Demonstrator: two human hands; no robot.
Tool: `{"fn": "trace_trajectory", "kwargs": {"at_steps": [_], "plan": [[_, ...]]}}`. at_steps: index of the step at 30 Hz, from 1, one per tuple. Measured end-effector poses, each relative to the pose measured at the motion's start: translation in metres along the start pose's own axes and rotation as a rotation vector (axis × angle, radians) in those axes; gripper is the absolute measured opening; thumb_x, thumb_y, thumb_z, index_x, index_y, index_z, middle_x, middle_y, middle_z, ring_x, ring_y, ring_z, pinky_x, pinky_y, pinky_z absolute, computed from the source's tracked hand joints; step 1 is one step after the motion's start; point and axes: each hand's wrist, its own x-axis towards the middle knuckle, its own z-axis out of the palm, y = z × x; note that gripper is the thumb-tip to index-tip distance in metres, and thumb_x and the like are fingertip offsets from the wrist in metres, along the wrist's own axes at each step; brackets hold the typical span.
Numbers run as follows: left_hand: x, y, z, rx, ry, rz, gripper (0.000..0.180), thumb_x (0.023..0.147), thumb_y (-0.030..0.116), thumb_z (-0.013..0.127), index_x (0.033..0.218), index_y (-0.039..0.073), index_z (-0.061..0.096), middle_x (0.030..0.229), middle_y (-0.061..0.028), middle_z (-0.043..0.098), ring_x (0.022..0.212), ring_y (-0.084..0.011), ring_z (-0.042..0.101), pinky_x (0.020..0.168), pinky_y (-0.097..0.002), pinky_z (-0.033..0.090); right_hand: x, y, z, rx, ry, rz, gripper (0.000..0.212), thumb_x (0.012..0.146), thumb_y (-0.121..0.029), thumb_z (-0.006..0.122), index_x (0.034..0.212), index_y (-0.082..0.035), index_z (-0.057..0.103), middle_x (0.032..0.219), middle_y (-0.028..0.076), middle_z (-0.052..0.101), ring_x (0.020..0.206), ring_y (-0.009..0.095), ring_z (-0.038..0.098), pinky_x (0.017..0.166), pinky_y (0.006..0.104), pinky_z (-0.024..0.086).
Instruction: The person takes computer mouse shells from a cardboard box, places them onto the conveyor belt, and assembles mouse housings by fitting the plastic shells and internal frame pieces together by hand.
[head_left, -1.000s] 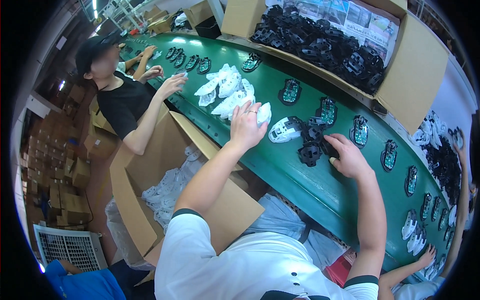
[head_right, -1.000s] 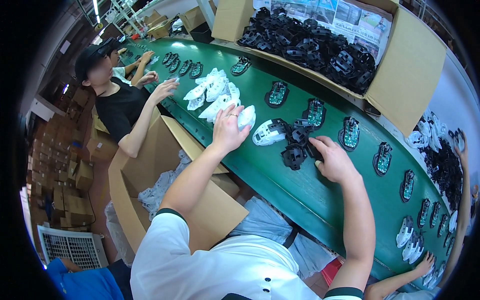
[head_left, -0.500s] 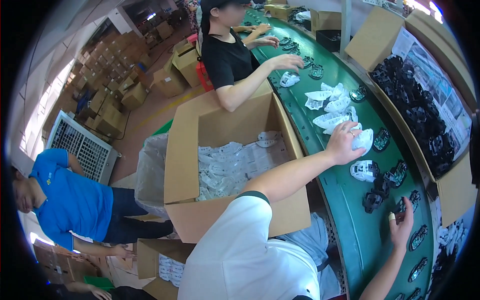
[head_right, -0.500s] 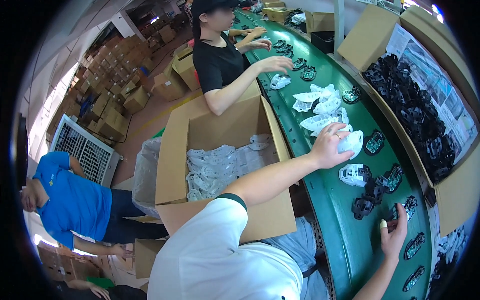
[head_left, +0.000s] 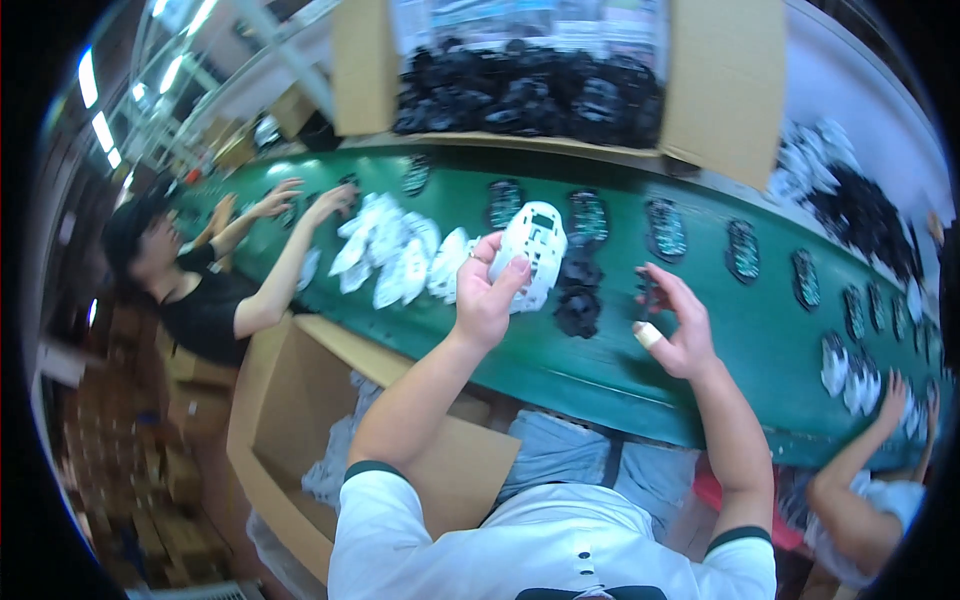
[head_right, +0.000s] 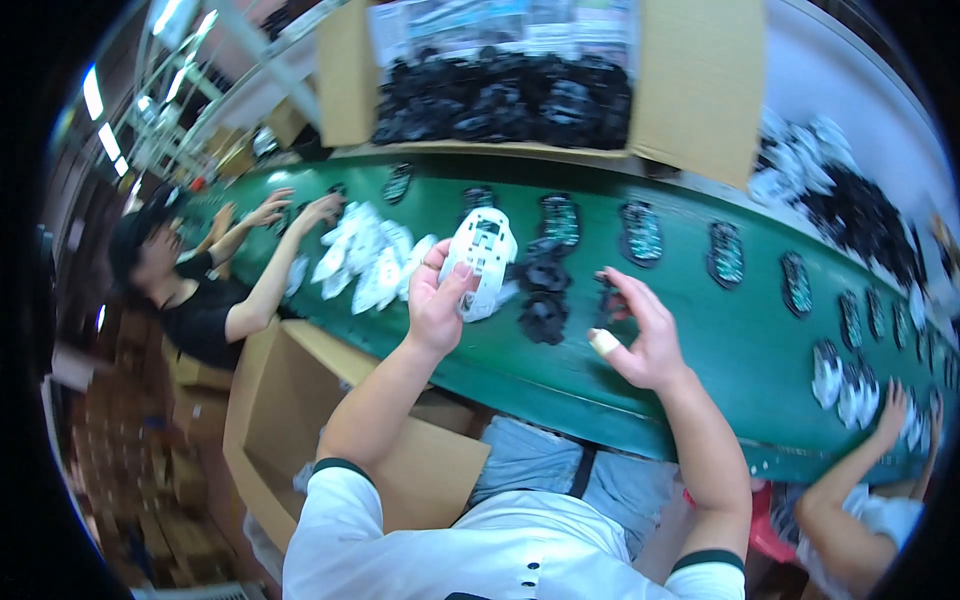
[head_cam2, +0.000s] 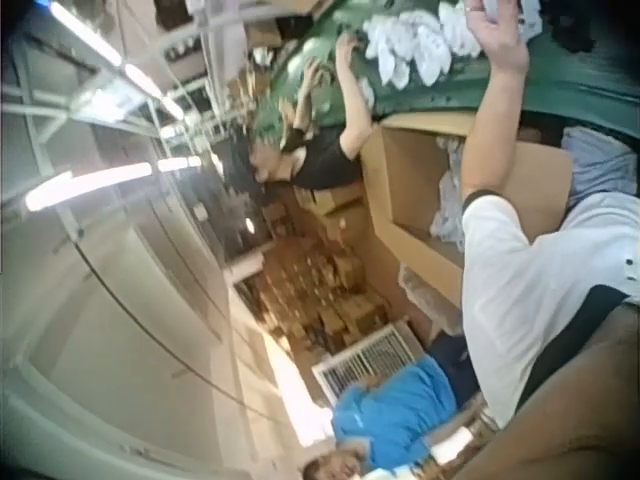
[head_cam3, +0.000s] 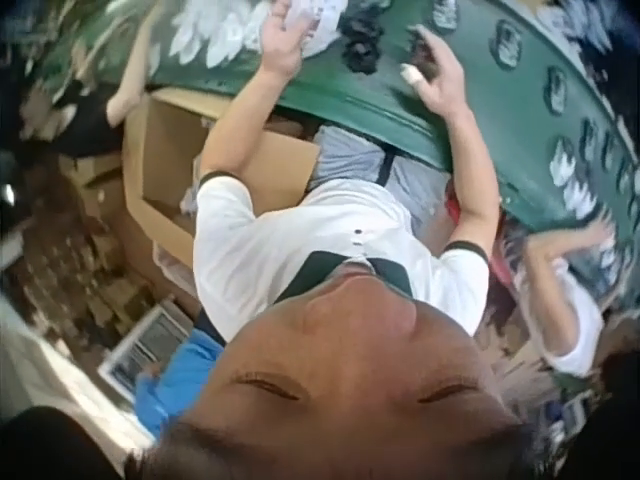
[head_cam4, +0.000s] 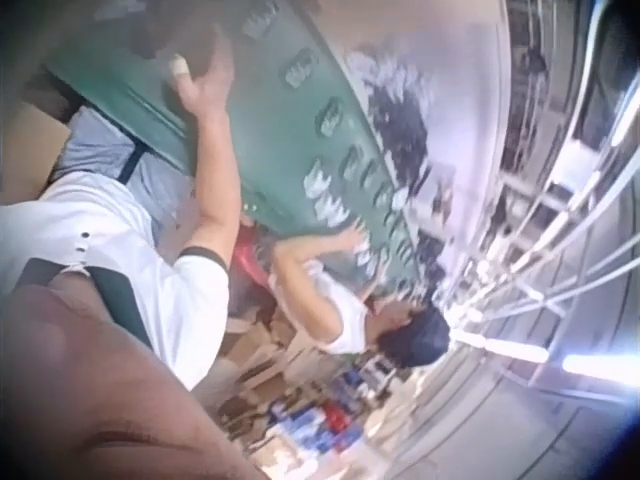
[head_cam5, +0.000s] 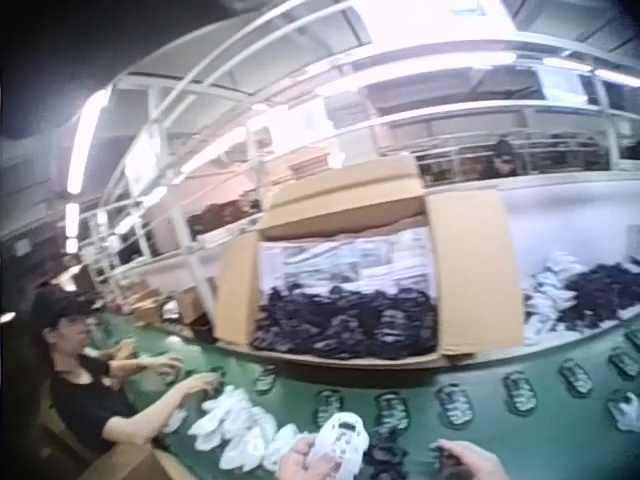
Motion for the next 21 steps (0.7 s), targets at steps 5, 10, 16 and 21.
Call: {"fn": "trace_trajectory", "kwargs": {"at_steps": [5, 10, 16, 21], "plan": [[-0.013, -0.035, 0.061, -0.233, -0.229, -0.146, 0.045, 0.095, 0.007, 0.070, 0.134, -0.001, 0.050, 0.127, -0.0120, 0.067, 0.117, -0.0195, 0.066, 0.103, -0.0379, 0.052, -0.013, 0.000, 0.006, 0.533, 0.097, 0.194, 0.069, 0.090, -0.013, 0.073, 0.151, 0.002, 0.045, 0.141, 0.015, 0.061, 0.111, 0.019, 0.066, 0.094, 0.0334, 0.055], [-0.026, -0.050, 0.062, -0.325, -0.248, -0.264, 0.051, 0.097, 0.010, 0.069, 0.142, -0.002, 0.049, 0.133, -0.0140, 0.065, 0.124, -0.0250, 0.064, 0.108, -0.0411, 0.050, -0.025, 0.017, 0.014, 0.957, -0.027, 0.393, 0.064, 0.098, -0.020, 0.070, 0.151, 0.004, 0.043, 0.139, 0.015, 0.061, 0.118, 0.022, 0.067, 0.101, 0.0375, 0.054], [-0.033, -0.052, 0.055, -0.214, -0.131, -0.141, 0.050, 0.098, 0.011, 0.068, 0.142, -0.003, 0.050, 0.131, -0.0132, 0.065, 0.121, -0.0243, 0.064, 0.106, -0.0414, 0.050, -0.026, 0.015, 0.023, 0.996, -0.064, 0.402, 0.059, 0.101, -0.024, 0.067, 0.150, 0.001, 0.045, 0.139, 0.014, 0.062, 0.118, 0.023, 0.068, 0.100, 0.0358, 0.055], [-0.030, -0.061, 0.044, -0.012, -0.129, -0.016, 0.055, 0.100, 0.014, 0.068, 0.147, -0.002, 0.045, 0.138, -0.0176, 0.061, 0.125, -0.0307, 0.065, 0.106, -0.0468, 0.053, -0.023, 0.019, 0.019, 1.053, -0.003, 0.436, 0.056, 0.103, -0.022, 0.065, 0.151, -0.001, 0.047, 0.145, 0.013, 0.060, 0.119, 0.022, 0.068, 0.100, 0.0350, 0.054]]}}
